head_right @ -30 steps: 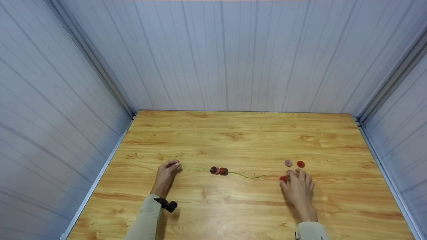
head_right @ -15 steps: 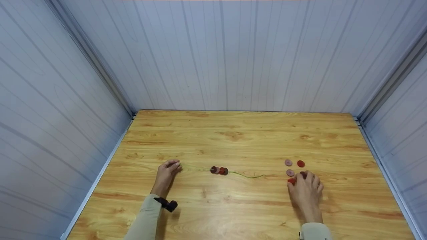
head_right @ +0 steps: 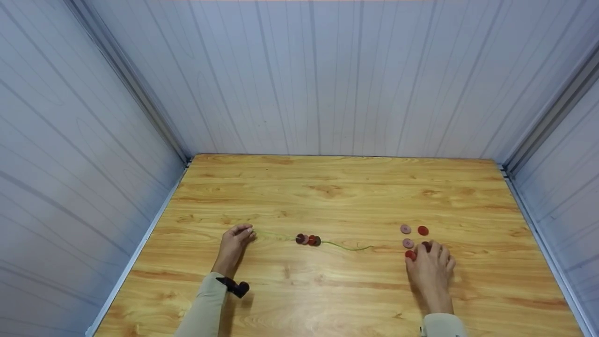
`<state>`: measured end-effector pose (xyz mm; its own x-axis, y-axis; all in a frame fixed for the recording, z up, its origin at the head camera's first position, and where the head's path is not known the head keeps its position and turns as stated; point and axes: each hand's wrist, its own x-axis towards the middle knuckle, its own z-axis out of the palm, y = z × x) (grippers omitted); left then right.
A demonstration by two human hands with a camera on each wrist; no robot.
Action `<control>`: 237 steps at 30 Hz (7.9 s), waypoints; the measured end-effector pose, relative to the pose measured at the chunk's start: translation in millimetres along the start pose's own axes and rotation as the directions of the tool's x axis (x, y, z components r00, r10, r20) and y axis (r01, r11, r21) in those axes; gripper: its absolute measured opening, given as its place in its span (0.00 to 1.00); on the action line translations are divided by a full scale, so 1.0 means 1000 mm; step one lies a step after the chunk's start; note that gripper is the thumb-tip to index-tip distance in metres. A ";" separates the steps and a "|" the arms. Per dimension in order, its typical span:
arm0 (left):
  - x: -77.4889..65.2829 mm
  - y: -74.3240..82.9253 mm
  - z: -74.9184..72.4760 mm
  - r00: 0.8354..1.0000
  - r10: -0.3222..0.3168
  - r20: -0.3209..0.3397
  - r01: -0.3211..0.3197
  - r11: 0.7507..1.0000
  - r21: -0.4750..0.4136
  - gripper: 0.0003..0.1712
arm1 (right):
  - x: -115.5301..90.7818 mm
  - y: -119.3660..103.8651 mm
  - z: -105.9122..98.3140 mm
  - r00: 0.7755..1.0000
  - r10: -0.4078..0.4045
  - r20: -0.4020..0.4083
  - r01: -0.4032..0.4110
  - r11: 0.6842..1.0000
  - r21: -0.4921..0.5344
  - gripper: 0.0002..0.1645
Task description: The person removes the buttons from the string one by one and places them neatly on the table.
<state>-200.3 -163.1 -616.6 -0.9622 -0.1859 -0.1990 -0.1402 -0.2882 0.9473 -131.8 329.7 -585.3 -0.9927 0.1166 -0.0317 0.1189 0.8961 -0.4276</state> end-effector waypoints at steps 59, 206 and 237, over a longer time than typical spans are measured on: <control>0.001 0.001 0.002 0.999 -0.026 -0.021 0.027 0.999 0.036 0.11 | 0.028 -0.115 0.037 0.958 -0.269 -0.096 0.283 0.941 0.187 0.19; 0.003 -0.001 0.001 1.000 -0.008 -0.025 0.009 0.999 0.053 0.13 | 0.039 -0.143 0.074 0.940 -0.337 0.058 0.323 0.930 0.173 0.12; 0.001 0.001 0.001 0.999 -0.032 -0.015 0.032 0.999 0.018 0.16 | 0.039 -0.121 0.065 0.948 -0.317 0.043 0.304 0.935 0.184 0.14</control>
<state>-201.1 -162.8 -615.5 -0.9537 -0.1905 -0.2328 -0.1751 -0.2775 0.9446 -186.7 198.1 -593.7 -0.9792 -0.1917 0.0666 -0.1947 0.7946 -0.5752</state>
